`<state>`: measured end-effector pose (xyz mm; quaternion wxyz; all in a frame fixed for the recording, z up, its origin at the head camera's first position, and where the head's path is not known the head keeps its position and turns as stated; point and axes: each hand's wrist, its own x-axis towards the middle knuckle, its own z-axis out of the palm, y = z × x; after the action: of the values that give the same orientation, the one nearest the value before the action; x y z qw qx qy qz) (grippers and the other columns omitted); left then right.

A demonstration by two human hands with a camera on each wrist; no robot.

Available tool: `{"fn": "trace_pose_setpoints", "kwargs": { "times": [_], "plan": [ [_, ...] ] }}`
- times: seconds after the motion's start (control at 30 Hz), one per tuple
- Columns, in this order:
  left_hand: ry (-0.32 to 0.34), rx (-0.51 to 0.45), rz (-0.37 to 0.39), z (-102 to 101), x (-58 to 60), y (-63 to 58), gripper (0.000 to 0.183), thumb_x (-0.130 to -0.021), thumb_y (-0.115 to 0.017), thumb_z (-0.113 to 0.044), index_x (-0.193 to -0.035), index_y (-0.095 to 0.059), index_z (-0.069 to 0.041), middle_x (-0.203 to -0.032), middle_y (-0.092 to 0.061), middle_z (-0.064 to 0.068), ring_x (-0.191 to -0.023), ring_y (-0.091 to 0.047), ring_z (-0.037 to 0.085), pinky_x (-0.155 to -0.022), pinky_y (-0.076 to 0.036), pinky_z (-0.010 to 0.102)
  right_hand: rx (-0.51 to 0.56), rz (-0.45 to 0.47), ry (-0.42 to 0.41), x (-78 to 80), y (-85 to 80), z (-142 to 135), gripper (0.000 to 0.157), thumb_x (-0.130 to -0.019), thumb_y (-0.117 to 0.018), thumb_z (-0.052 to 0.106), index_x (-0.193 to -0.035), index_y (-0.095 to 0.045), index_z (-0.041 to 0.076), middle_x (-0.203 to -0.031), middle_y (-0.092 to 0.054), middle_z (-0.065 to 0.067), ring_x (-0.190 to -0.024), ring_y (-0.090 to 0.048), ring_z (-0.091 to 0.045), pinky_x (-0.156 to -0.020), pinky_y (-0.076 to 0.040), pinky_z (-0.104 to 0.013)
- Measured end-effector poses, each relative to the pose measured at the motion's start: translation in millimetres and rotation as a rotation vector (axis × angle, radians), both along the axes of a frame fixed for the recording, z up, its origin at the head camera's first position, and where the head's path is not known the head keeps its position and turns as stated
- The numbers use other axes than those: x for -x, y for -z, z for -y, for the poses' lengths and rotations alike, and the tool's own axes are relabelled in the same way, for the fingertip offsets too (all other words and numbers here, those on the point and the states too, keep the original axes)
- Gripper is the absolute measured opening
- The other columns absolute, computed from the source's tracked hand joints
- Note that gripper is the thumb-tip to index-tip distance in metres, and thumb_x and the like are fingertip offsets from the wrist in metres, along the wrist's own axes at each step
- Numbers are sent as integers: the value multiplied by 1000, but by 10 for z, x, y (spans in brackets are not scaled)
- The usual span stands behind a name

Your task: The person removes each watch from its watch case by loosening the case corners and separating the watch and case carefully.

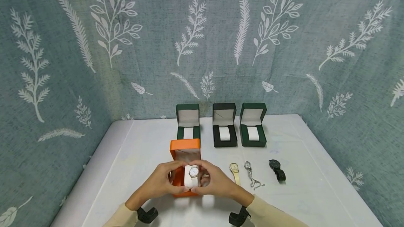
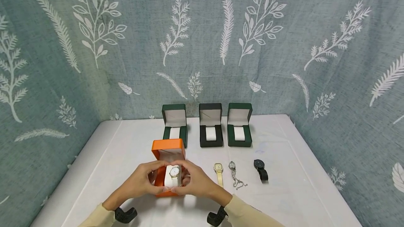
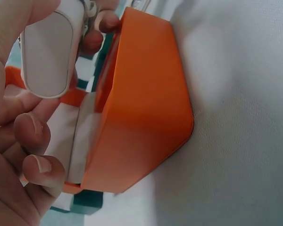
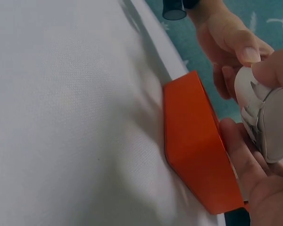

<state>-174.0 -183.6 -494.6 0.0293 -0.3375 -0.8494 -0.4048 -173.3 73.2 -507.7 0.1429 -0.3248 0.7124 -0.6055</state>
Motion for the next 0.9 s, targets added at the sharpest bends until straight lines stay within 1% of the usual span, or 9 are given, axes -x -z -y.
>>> {"fn": "trace_pose_setpoints", "kwargs": {
  "times": [0.2,0.3,0.4,0.43,0.57,0.67,0.77,0.83,0.9],
  "plan": [
    [-3,-1,3,-24,-9,-17,60,-77,-91,-41,-130,-69,-20,-87,-65,6,-68,-51,9,-56,-44,23,-39,-44,11,9,-2,1,71,-86,-83,9,-148,-50,23,-128,-56,-3,-99,-63,-15,-80,-59,-37],
    [-14,7,22,-24,-6,-26,62,-77,-91,-40,-132,-68,-20,-86,-65,7,-68,-50,8,-57,-44,23,-64,-78,4,19,-5,2,72,-86,-80,8,-149,-49,24,-128,-56,-2,-98,-63,-14,-79,-59,-36],
    [-12,11,25,-19,0,-21,63,-77,-91,-40,-133,-68,-19,-84,-64,8,-68,-48,5,-57,-44,23,-85,-100,-10,22,-23,-2,72,-87,-79,9,-150,-47,23,-123,-57,-1,-95,-62,-13,-78,-59,-35],
    [-11,14,24,-17,2,-18,63,-77,-91,-40,-133,-68,-20,-86,-65,7,-69,-48,4,-57,-44,23,-93,-105,-15,22,-28,-4,72,-87,-79,9,-150,-47,23,-121,-57,-1,-94,-62,-13,-78,-59,-35],
    [8,12,5,5,20,10,62,-79,-90,-41,-133,-68,-18,-87,-65,5,-68,-48,4,-56,-44,23,-123,-114,-30,31,-41,-20,72,-88,-77,11,-151,-46,24,-114,-58,0,-92,-61,-13,-79,-58,-34],
    [19,7,16,35,27,25,63,-79,-90,-39,-134,-67,-18,-83,-62,7,-67,-48,3,-55,-44,22,-139,-119,-39,48,-30,-44,72,-89,-78,13,-152,-47,27,-113,-58,1,-94,-59,-13,-80,-57,-32],
    [31,5,46,67,28,32,64,-79,-90,-38,-135,-66,-19,-80,-61,8,-66,-48,3,-54,-45,23,-137,-94,-51,60,-17,-80,71,-90,-80,18,-153,-48,28,-115,-59,1,-98,-59,-14,-83,-57,-31],
    [36,6,65,87,26,32,64,-79,-90,-38,-136,-65,-20,-80,-61,8,-65,-49,2,-54,-45,23,-118,-52,-56,65,-4,-107,72,-90,-82,21,-153,-48,27,-118,-59,-1,-101,-60,-15,-84,-57,-31],
    [40,4,67,107,25,34,64,-80,-90,-37,-136,-65,-19,-81,-62,8,-64,-49,2,-54,-46,24,-96,5,-53,68,14,-134,73,-90,-82,20,-154,-48,25,-121,-59,-2,-103,-61,-17,-87,-56,-31]
  ]
}}
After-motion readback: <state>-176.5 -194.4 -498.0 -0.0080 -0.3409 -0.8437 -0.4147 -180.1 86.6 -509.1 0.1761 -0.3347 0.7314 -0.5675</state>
